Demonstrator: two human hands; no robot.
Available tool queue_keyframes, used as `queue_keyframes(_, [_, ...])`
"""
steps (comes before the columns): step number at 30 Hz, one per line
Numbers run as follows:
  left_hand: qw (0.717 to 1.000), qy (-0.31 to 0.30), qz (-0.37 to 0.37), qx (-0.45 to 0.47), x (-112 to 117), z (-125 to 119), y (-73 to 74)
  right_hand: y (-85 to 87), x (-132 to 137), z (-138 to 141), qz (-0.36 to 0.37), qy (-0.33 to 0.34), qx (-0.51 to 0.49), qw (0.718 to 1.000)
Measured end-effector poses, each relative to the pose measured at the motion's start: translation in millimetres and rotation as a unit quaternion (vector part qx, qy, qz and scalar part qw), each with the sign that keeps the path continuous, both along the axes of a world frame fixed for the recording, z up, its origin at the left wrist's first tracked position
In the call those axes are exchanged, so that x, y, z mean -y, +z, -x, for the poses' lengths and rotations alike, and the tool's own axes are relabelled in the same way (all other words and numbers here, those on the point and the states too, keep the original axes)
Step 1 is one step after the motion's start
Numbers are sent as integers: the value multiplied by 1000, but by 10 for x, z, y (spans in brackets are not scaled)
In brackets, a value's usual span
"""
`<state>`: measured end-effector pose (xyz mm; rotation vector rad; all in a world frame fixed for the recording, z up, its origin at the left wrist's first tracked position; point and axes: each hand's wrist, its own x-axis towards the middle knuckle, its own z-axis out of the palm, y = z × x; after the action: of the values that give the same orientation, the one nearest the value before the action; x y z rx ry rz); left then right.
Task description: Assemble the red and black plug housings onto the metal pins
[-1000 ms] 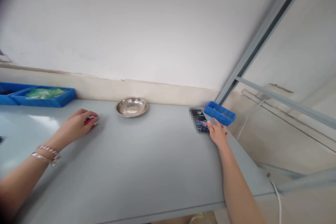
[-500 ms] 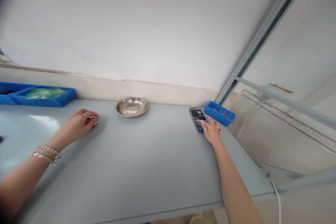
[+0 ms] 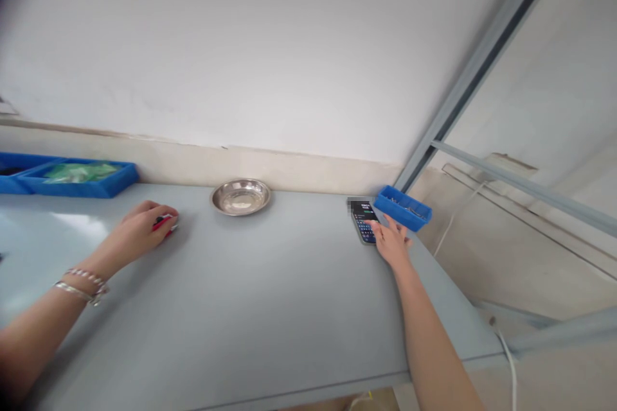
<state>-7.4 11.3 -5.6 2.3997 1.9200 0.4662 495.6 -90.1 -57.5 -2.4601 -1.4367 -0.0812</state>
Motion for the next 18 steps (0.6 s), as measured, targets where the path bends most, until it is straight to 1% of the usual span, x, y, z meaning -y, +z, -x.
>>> queue_keyframes(8, [1000,-1,-7,17,1,1,-3,-3,38,-93,-32,-74,-34,996])
queue_keyframes(18, [1000,4,-9,9,-8,2,-11,-71,16,-149,-18,-86,-57,994])
